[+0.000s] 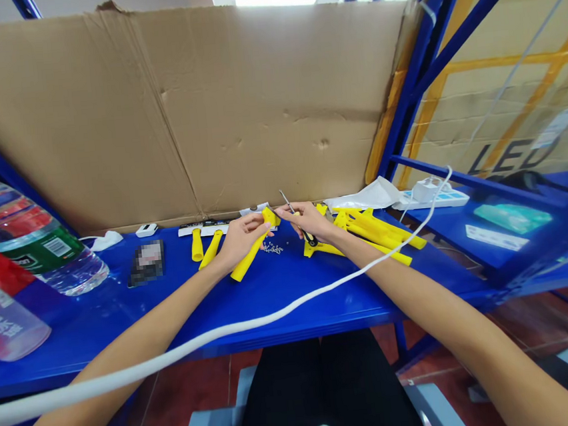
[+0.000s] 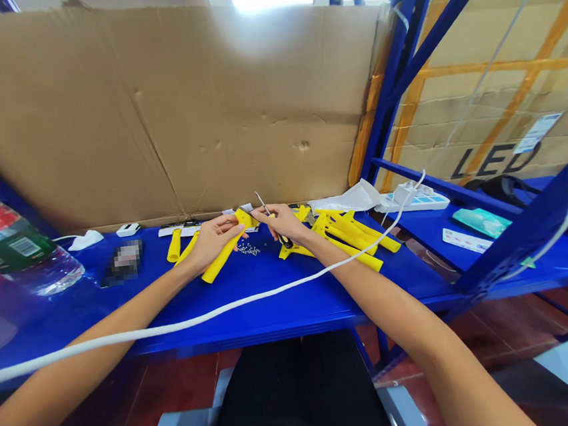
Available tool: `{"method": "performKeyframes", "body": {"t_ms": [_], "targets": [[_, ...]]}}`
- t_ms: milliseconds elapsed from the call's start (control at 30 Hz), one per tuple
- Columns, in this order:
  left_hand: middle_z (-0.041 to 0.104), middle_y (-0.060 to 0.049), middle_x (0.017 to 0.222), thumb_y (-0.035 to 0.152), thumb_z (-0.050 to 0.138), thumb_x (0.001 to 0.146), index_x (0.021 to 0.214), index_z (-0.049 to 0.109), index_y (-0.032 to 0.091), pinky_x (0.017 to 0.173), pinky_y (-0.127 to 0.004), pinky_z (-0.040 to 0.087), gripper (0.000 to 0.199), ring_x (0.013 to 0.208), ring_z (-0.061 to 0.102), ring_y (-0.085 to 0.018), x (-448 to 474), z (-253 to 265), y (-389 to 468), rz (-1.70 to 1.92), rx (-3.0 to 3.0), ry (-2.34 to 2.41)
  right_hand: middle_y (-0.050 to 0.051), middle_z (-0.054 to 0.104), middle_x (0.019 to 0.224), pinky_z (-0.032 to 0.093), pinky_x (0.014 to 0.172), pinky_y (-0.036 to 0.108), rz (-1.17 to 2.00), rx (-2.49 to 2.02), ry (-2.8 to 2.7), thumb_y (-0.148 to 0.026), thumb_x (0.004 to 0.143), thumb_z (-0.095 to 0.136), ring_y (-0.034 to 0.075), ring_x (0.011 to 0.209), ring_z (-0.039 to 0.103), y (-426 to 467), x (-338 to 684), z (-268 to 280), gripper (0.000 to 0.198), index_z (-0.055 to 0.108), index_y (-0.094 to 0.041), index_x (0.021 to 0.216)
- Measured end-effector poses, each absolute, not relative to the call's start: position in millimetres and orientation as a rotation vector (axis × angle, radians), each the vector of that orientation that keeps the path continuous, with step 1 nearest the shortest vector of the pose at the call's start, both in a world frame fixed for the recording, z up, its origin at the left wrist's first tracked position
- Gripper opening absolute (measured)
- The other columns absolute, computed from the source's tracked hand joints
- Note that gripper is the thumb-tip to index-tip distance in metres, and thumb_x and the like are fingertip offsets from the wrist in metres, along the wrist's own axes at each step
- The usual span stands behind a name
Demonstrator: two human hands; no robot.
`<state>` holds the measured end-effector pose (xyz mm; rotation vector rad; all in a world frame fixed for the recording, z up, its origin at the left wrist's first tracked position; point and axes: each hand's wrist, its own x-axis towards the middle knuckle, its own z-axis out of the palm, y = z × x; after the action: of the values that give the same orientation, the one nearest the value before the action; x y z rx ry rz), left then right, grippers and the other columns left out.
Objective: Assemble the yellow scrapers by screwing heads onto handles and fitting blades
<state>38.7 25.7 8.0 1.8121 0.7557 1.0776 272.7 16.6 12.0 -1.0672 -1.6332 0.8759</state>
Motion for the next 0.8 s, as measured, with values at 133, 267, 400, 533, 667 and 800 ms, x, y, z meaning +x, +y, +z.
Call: {"method": "performKeyframes", "body": {"t_ms": [133, 267, 400, 533, 667, 800], "targets": [[0.085, -0.009, 0.126, 0.028, 0.072, 0.101, 0.124, 0.085, 0.025, 0.103, -0.042, 0.063, 0.027, 0.111, 0.080, -0.025, 30, 5, 34, 1.131, 2.411, 0.691, -0.006, 0.057, 0.052, 0.045, 0.040, 0.024, 0.874, -1.058, -1.592, -0.075, 0.093, 0.077, 0.011, 0.040, 0.046, 18, 272, 11, 0.067, 0.081, -0.017, 0.126], [0.084, -0.009, 0.130, 0.023, 0.065, 0.105, 0.133, 0.082, 0.024, 0.104, -0.046, 0.065, 0.033, 0.114, 0.082, -0.026, 23, -4, 49, 1.190, 2.709, 0.516, -0.006, 0.057, 0.054, 0.045, 0.041, 0.024, 0.881, -1.093, -1.584, -0.065, 0.099, 0.076, 0.010, 0.041, 0.046, 19, 273, 10, 0.058, 0.078, -0.016, 0.129], [0.080, -0.011, 0.139, 0.024, 0.064, 0.108, 0.139, 0.080, 0.026, 0.108, -0.051, 0.065, 0.034, 0.125, 0.079, -0.027, 17, -9, 63, 1.299, 2.876, 0.425, -0.005, 0.059, 0.060, 0.044, 0.042, 0.023, 0.784, -1.219, -1.700, -0.047, 0.107, 0.067, 0.010, 0.043, 0.046, 22, 276, 8, 0.037, 0.077, -0.015, 0.124], [0.076, -0.012, 0.147, 0.023, 0.061, 0.110, 0.139, 0.080, 0.028, 0.109, -0.053, 0.064, 0.034, 0.129, 0.076, -0.027, 8, -5, 70, 1.359, 3.000, 0.440, 0.003, 0.077, 0.091, 0.045, 0.046, 0.025, 0.732, -1.270, -1.865, -0.034, 0.095, 0.078, 0.010, 0.050, 0.054, 23, 279, 7, 0.019, 0.079, -0.015, 0.100], [0.074, -0.012, 0.151, 0.024, 0.060, 0.111, 0.134, 0.081, 0.025, 0.103, -0.048, 0.066, 0.031, 0.122, 0.078, -0.026, -3, 5, 75, 1.382, 3.145, 0.515, 0.003, 0.082, 0.088, 0.053, 0.073, 0.028, 0.668, -1.207, -2.109, -0.026, 0.083, 0.088, 0.018, 0.077, 0.072, 21, 279, 6, 0.012, 0.082, -0.018, 0.088], [0.072, -0.014, 0.154, 0.025, 0.060, 0.111, 0.133, 0.081, 0.025, 0.091, -0.043, 0.068, 0.031, 0.111, 0.078, -0.025, -16, 15, 81, 1.333, 3.248, 0.611, 0.005, 0.086, 0.097, 0.052, 0.089, 0.029, 0.607, -1.145, -2.290, -0.022, 0.084, 0.087, 0.022, 0.092, 0.077, 20, 278, 6, 0.007, 0.085, -0.019, 0.089]]}}
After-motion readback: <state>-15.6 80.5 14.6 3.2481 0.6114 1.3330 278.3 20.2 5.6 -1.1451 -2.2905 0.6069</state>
